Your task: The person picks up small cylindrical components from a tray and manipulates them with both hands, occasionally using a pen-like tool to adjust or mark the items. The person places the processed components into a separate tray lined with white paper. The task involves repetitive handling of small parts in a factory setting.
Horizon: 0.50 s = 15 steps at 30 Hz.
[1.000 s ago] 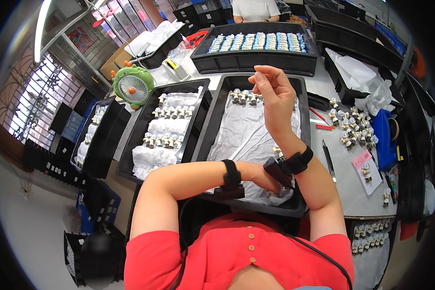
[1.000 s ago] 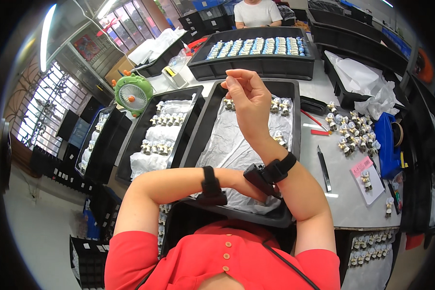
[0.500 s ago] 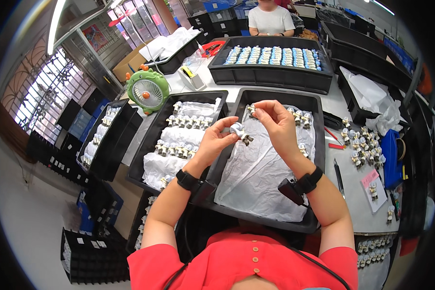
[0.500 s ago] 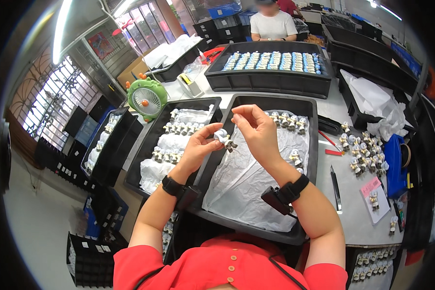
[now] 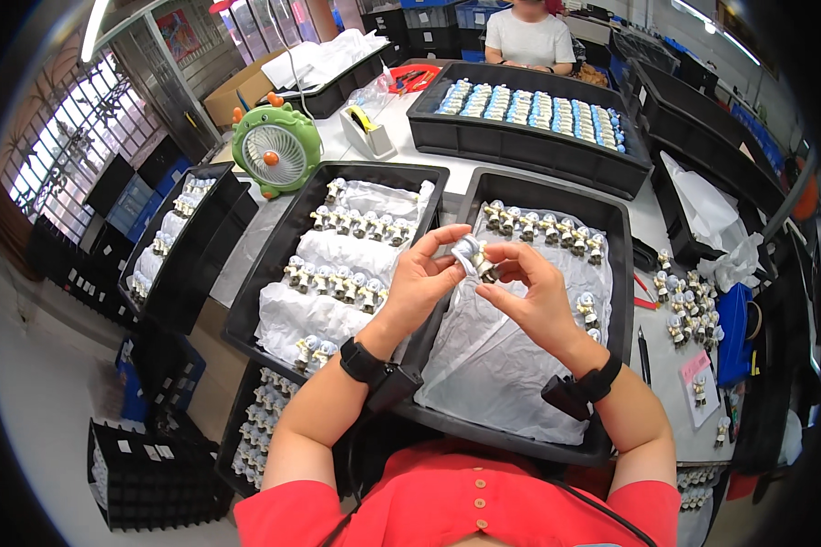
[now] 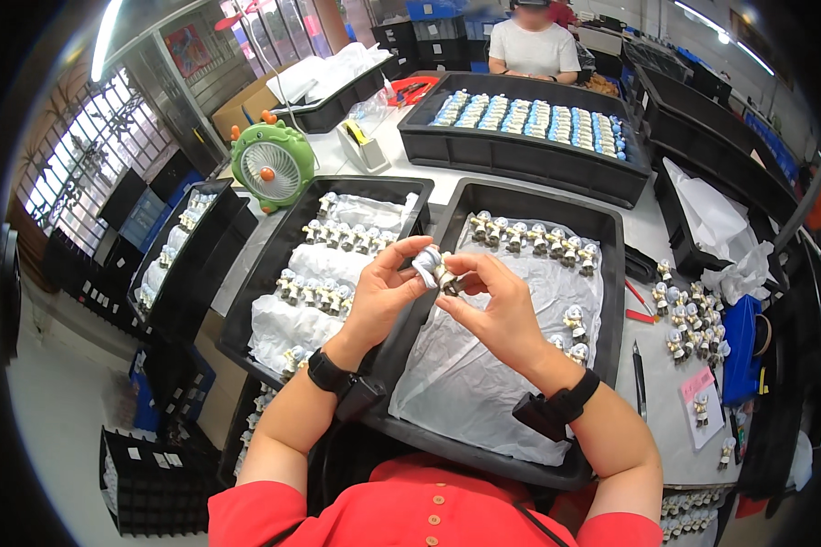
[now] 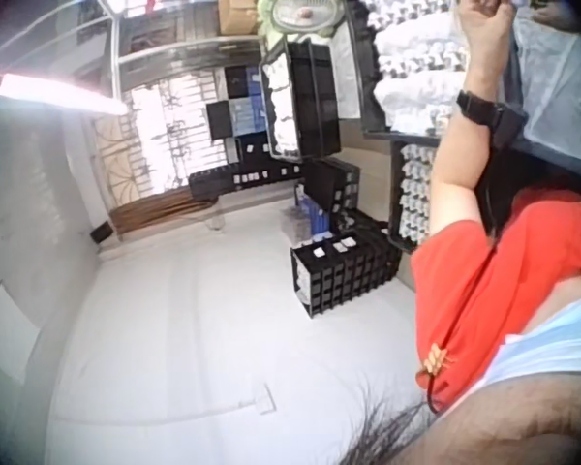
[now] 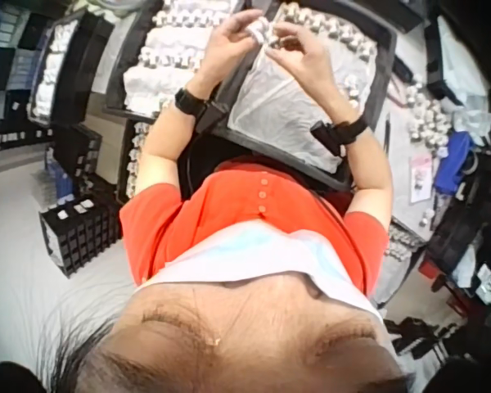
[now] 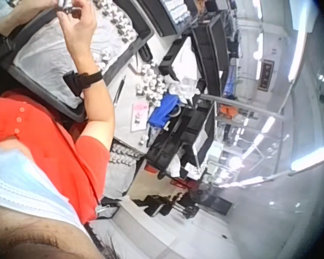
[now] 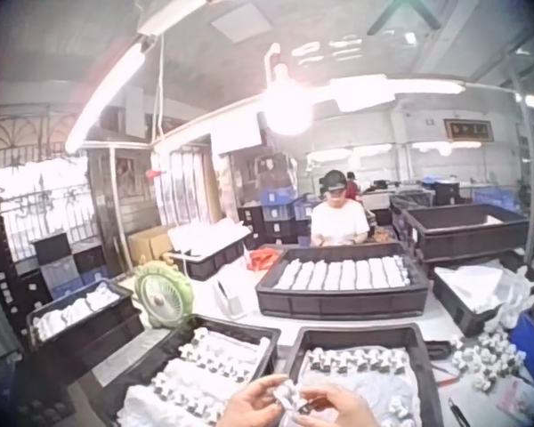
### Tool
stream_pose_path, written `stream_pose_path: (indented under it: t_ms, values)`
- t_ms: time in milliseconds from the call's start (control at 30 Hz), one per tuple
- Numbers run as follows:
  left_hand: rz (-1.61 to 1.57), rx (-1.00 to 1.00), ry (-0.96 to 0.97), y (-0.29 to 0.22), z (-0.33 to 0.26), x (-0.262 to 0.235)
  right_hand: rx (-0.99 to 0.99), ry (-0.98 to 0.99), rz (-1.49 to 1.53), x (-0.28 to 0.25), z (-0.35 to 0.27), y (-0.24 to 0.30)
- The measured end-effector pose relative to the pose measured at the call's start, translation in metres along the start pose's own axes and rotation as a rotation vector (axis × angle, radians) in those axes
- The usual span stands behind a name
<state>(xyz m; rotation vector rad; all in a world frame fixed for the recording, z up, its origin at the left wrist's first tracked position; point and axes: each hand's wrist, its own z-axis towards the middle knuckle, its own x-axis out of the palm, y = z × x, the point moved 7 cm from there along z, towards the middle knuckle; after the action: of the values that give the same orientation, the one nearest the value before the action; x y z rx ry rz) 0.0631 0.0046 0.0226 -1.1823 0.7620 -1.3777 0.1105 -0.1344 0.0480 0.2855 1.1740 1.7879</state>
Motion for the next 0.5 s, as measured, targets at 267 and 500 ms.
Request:
stream_pose_path:
  t_ms: [267,500]
  values:
    - [-0.155,-0.107,0.083,-0.003,-0.001,0.005,0.076,-0.069,0.084,-0.004,0.0,-0.018]
    - [-0.158,-0.175,0.015,0.007,-0.001,0.0,0.157,-0.054,0.167,0.0,-0.002,-0.029]
